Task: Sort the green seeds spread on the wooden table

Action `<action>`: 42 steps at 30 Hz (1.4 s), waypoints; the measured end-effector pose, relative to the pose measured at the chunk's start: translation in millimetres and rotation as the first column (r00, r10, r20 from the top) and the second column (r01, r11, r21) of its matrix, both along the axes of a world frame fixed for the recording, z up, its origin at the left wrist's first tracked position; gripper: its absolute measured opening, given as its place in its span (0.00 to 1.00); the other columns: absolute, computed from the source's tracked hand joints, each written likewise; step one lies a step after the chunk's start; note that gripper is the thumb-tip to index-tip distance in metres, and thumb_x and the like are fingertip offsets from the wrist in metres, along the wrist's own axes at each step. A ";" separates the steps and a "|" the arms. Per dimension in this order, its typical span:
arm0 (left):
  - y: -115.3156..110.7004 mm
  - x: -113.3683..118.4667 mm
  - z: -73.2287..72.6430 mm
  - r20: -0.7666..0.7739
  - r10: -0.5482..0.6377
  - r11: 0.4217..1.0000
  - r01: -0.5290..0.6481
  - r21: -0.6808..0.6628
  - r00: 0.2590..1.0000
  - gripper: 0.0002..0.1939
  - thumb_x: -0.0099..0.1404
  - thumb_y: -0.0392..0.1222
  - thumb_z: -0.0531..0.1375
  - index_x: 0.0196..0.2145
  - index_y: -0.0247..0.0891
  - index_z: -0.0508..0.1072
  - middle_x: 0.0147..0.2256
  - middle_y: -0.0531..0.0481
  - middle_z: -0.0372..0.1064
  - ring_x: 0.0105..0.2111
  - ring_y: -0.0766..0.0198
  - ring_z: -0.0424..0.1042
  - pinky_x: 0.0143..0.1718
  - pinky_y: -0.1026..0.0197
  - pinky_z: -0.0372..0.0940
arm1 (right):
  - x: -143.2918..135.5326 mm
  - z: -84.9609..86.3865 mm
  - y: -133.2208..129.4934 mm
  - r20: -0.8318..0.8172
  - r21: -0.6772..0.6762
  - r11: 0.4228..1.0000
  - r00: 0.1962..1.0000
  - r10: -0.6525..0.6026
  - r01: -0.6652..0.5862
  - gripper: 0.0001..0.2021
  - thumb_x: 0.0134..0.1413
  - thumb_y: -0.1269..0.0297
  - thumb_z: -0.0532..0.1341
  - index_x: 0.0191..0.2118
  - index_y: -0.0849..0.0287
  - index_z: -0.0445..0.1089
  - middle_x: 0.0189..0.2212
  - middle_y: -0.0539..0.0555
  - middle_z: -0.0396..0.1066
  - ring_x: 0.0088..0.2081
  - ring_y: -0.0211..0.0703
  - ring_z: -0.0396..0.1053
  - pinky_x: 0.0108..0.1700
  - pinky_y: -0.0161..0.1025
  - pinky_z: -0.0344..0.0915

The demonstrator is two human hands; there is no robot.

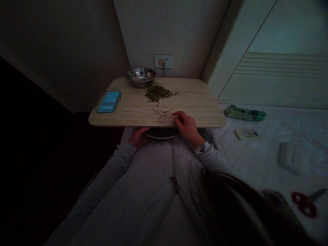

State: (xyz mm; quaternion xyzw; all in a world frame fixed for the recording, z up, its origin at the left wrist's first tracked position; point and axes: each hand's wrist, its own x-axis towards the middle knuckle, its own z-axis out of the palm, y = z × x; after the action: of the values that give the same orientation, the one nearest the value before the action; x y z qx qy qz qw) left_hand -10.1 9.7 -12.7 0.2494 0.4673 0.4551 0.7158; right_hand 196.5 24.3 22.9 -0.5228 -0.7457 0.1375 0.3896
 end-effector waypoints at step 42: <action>0.5 -0.4 -0.1 0.010 0.013 1.000 -0.013 -0.022 1.000 0.05 0.51 0.36 0.56 0.28 0.37 0.69 0.27 0.51 0.70 0.34 0.62 0.70 0.30 0.62 0.66 | -0.8 -0.7 -0.3 -0.017 -0.010 1.000 1.000 -0.004 0.004 0.13 0.49 0.64 0.50 0.39 0.59 0.66 0.21 0.50 0.65 0.23 0.37 0.60 0.27 0.34 0.53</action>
State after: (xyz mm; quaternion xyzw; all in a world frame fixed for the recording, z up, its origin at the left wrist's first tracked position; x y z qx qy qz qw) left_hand -10.5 10.2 -12.8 0.2360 0.4702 0.4559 0.7179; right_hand 195.7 23.9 22.2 -0.5249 -0.7406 0.1448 0.3937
